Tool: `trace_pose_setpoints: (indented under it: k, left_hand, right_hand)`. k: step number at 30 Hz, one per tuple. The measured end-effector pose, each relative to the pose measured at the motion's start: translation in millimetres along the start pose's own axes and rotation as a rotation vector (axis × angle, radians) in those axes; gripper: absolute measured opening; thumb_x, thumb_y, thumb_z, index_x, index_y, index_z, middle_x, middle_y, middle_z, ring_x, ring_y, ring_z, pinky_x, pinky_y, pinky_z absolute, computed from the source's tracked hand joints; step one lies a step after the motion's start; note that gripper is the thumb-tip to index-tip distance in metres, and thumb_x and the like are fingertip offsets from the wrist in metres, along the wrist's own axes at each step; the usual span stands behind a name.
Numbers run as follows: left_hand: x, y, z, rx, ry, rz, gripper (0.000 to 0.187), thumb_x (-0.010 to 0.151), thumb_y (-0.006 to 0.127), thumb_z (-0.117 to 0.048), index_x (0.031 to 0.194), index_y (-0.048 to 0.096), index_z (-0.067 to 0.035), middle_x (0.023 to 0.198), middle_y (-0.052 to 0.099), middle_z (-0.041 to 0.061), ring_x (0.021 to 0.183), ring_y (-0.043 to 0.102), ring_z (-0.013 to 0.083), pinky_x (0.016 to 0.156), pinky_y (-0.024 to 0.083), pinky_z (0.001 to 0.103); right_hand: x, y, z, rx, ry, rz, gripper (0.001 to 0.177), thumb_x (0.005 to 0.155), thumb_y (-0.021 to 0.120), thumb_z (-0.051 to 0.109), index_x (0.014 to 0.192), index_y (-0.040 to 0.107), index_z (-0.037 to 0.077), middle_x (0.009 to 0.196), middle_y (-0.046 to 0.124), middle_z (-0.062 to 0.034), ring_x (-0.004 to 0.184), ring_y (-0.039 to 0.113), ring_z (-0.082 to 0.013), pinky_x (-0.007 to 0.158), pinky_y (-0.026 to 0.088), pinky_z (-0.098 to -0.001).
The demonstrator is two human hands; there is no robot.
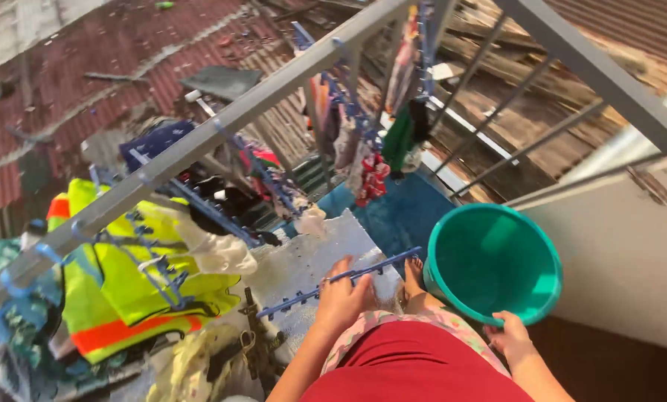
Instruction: Hand-washing clothes in a bucket and hanging them to dry on a balcony rack.
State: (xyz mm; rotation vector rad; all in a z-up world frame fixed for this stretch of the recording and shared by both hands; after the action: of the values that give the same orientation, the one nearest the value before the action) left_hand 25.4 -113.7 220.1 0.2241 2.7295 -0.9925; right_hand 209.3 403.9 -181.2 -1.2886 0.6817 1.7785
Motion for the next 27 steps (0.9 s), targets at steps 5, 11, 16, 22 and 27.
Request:
trace_pose_setpoints:
  k: [5, 11, 16, 22, 27]
  left_hand:
    - [15.3, 21.5, 2.4, 0.065, -0.068, 0.181, 0.08, 0.092, 0.062, -0.047, 0.151, 0.034, -0.001, 0.144, 0.053, 0.023, 0.134, 0.05, 0.0389, 0.112, 0.033, 0.05]
    - [37.7, 54.9, -9.7, 0.114, 0.057, 0.338, 0.08, 0.095, 0.062, -0.044, 0.154, 0.03, -0.001, 0.145, 0.053, 0.025, 0.136, 0.051, 0.0402, 0.111, 0.039, 0.044]
    - [53.6, 75.7, -58.7, 0.143, 0.081, 0.487, 0.081, 0.095, 0.059, -0.043, 0.157, 0.025, -0.004, 0.143, 0.055, 0.023, 0.13, 0.055, 0.0408, 0.108, 0.043, 0.043]
    - [62.6, 123.2, -118.6, 0.25, 0.235, 0.67, 0.078, 0.094, 0.061, -0.044, 0.155, 0.028, -0.007, 0.141, 0.059, 0.022, 0.129, 0.057, 0.0426, 0.107, 0.044, 0.045]
    - [65.1, 194.7, -155.2, 0.33, 0.36, 0.811, 0.076, 0.095, 0.056, -0.047, 0.156, 0.028, -0.01, 0.142, 0.059, 0.02, 0.128, 0.058, 0.0407, 0.107, 0.044, 0.046]
  right_hand:
    - [-81.0, -1.2, -15.8, 0.134, -0.054, -0.107, 0.031, 0.081, 0.063, 0.004, 0.108, 0.052, 0.016, 0.104, 0.057, -0.0072, 0.094, 0.059, -0.0252, 0.084, 0.051, -0.0423]
    - [-85.4, -61.3, -50.2, 0.332, -0.047, -0.148, 0.028, 0.08, 0.063, 0.001, 0.104, 0.054, 0.013, 0.099, 0.058, -0.0061, 0.091, 0.059, -0.0238, 0.082, 0.055, -0.0433]
    - [-101.0, -105.2, -75.7, 0.336, -0.097, -0.223, 0.022, 0.081, 0.062, 0.002, 0.1, 0.058, 0.013, 0.093, 0.06, -0.007, 0.082, 0.06, -0.025, 0.074, 0.051, -0.0421]
    - [-116.8, -163.3, -108.8, 0.481, -0.017, -0.413, 0.019, 0.084, 0.065, 0.005, 0.102, 0.055, 0.005, 0.093, 0.06, -0.0133, 0.078, 0.059, -0.0271, 0.067, 0.052, -0.0429]
    - [-122.8, -198.6, -115.6, 0.811, 0.025, -0.477, 0.028, 0.082, 0.061, -0.001, 0.108, 0.054, 0.008, 0.097, 0.059, -0.0102, 0.08, 0.061, -0.0243, 0.071, 0.056, -0.0441]
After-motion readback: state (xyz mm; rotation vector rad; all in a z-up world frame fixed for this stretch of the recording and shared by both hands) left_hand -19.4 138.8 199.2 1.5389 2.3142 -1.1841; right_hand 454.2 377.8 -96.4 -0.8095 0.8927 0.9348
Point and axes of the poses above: each hand's wrist, its own x-axis towards the middle knuckle, its own y-axis out of the palm, z = x × y, the point moved 4 cm from there along x, towards the middle knuckle
